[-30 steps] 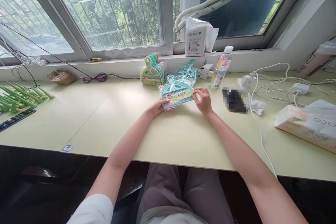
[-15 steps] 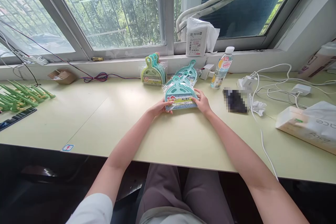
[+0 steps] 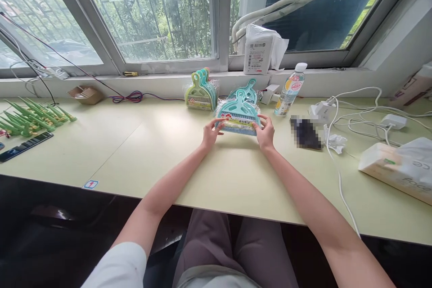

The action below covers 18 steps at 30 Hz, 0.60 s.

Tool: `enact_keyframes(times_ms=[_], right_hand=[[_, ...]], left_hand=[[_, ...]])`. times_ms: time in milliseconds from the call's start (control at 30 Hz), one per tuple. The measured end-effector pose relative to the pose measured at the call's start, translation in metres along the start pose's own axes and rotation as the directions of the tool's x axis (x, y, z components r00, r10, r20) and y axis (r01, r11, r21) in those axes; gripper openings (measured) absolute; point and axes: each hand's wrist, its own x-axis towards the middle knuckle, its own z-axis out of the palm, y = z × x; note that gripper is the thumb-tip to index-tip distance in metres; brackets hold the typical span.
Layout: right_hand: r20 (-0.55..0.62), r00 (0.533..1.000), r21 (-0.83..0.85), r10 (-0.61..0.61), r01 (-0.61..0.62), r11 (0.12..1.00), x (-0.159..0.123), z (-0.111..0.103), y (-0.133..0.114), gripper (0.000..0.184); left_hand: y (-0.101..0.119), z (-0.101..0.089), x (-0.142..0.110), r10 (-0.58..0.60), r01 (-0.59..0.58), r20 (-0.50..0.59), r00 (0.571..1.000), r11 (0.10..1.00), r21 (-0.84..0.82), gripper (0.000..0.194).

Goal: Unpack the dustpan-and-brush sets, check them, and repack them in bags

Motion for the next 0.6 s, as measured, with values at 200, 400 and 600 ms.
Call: enact_keyframes(times_ms=[200,400,600], right_hand=[[0.076,0.997,0.046,-0.012,0.009,0.999,-0.005,0.006,-0.002,0.052],[0.279,0.960,0.026,-0.007,0.000,1.000,-0.005,0.007,-0.002,0.107],[0.228,0.973,0.005,-0.031,0.031,1.000,-0.007,0.052,0.007,0.101]], left_hand=[[-0.007,-0.009,0.009,-0.121,0.109,-0.099,0.988,0.987,-0.116,0.089],[-0.019,-0.040,0.027,-0.203,0.204,0.040,0.978,0.979,-0.015,0.046],[-0.030,-0.075,0.040,-0.099,0.125,-0.113,0.989,0.958,0.258,0.027]])
